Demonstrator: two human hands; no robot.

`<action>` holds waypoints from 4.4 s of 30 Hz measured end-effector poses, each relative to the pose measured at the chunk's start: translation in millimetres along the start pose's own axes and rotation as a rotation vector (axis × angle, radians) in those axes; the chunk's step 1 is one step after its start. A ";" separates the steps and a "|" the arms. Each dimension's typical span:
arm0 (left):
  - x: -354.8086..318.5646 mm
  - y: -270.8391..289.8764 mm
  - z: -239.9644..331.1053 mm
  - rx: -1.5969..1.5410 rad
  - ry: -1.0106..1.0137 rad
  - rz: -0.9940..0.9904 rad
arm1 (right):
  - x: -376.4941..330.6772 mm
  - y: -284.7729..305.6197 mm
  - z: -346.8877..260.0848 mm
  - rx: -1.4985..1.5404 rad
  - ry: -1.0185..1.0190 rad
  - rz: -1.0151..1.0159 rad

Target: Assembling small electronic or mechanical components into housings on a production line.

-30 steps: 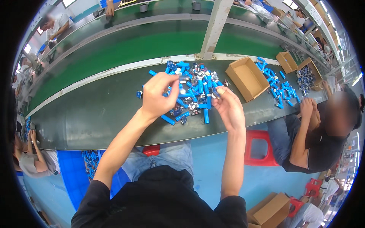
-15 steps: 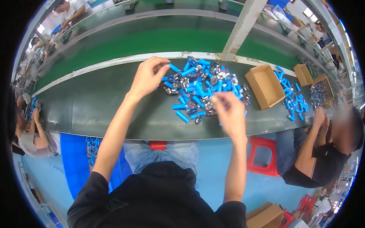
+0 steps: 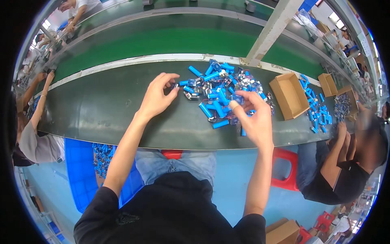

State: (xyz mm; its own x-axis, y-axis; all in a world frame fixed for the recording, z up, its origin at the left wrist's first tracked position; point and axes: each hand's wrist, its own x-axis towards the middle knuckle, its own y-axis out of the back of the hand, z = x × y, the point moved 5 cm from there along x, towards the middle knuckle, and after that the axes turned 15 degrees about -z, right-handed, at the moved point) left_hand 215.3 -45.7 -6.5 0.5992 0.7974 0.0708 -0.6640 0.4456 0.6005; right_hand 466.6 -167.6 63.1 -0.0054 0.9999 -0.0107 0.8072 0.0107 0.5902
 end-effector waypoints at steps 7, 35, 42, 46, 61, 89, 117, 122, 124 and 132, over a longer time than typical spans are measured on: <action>5.0 -12.3 19.9 0.253 -0.204 0.016 | 0.5 15.2 6.9 0.299 0.123 0.070; -21.7 -73.4 41.6 0.248 -0.225 -0.485 | -4.9 -65.6 19.0 -0.468 -0.143 -0.062; -9.1 -40.2 36.0 0.183 -0.289 -0.344 | -19.4 9.8 35.3 0.196 -0.078 0.213; -1.4 -25.5 26.1 0.420 -0.238 -0.089 | -26.1 41.8 37.8 0.210 -0.036 0.378; -11.1 -8.0 31.1 0.071 -0.276 -0.138 | -18.6 64.9 67.4 -0.049 -0.149 0.422; -5.5 -21.6 44.5 0.130 -0.404 -0.131 | 5.7 43.9 37.5 -0.045 0.026 0.354; 23.4 -30.4 -3.9 0.439 -0.136 -0.069 | 8.8 16.3 34.0 -0.629 -0.043 0.315; 45.3 -44.7 38.7 0.363 -0.327 -0.008 | 8.6 36.9 60.4 -0.554 -0.003 0.482; 55.1 -60.5 50.5 0.412 -0.450 -0.051 | 12.8 33.7 81.0 -0.516 -0.030 0.391; 61.5 -83.8 39.1 0.466 -0.248 -0.237 | -8.3 18.1 90.1 -0.553 -0.255 0.261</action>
State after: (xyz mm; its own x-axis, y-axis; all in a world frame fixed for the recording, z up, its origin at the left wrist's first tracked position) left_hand 325.3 -49.9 -21.3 0.8319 0.5533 0.0421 -0.2651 0.3297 0.9061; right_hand 534.4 -176.2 1.2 0.3439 0.9382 0.0385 0.3407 -0.1629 0.9260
